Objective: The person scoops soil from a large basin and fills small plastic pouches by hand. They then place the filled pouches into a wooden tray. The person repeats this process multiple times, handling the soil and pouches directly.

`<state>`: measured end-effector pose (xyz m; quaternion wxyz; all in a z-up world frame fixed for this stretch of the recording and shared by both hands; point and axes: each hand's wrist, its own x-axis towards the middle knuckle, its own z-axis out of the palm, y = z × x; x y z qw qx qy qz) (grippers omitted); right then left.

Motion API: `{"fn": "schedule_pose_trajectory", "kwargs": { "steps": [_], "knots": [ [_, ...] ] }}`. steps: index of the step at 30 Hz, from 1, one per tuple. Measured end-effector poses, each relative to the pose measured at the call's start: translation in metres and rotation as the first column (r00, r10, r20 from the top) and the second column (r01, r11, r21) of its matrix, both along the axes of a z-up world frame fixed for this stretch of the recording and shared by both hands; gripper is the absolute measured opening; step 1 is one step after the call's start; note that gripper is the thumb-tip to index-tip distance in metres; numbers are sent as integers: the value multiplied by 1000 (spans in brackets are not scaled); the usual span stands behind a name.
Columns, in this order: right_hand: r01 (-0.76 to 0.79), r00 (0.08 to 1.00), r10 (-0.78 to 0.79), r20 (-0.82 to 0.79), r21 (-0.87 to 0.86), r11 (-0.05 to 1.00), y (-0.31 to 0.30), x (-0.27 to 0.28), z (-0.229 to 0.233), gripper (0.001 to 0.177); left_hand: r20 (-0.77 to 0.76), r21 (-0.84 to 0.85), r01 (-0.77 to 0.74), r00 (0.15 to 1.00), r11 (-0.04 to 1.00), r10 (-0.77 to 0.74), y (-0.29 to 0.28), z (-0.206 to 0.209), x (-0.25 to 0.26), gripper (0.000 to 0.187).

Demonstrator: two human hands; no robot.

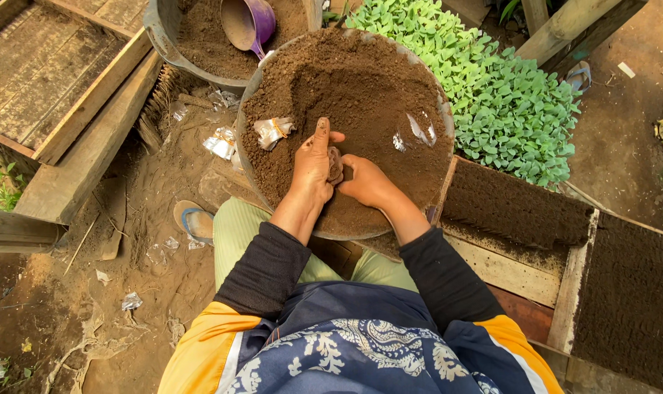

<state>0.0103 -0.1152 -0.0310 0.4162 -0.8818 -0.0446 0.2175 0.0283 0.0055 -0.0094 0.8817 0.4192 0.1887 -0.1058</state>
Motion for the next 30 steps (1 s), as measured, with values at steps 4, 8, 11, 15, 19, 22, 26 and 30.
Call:
{"fn": "schedule_pose_trajectory", "kwargs": {
  "steps": [4,8,11,15,19,22,26,30],
  "knots": [
    [426,905,-385,-181,402,811,-10,6,4,35,-109,129,-98,988,987,112,-2,-10,2,47],
    [574,776,-464,-427,783,240,-2,13,65,35,-324,-76,23,945,997,-46,3,3,-4,64],
    [561,689,-555,-465,828,3,7,21,81,36,-430,-201,-24,900,979,-67,-4,-3,-1,69],
    [522,667,-628,-400,853,11,19,24,80,29,-476,-304,-72,875,950,-86,-5,-21,1,70],
    [439,695,-678,-240,888,137,37,14,98,27,-477,-347,-65,871,936,-116,-5,-30,3,72],
    [391,703,-697,-142,895,213,34,16,89,31,-492,-371,-94,864,924,-109,-3,-25,1,68],
    [404,697,-699,-158,893,200,28,19,87,25,-516,-393,-113,849,913,-117,-4,-21,1,66],
    [418,706,-679,-202,892,169,31,15,99,26,-505,-414,-86,850,906,-150,-7,-33,6,74]
  ]
}}
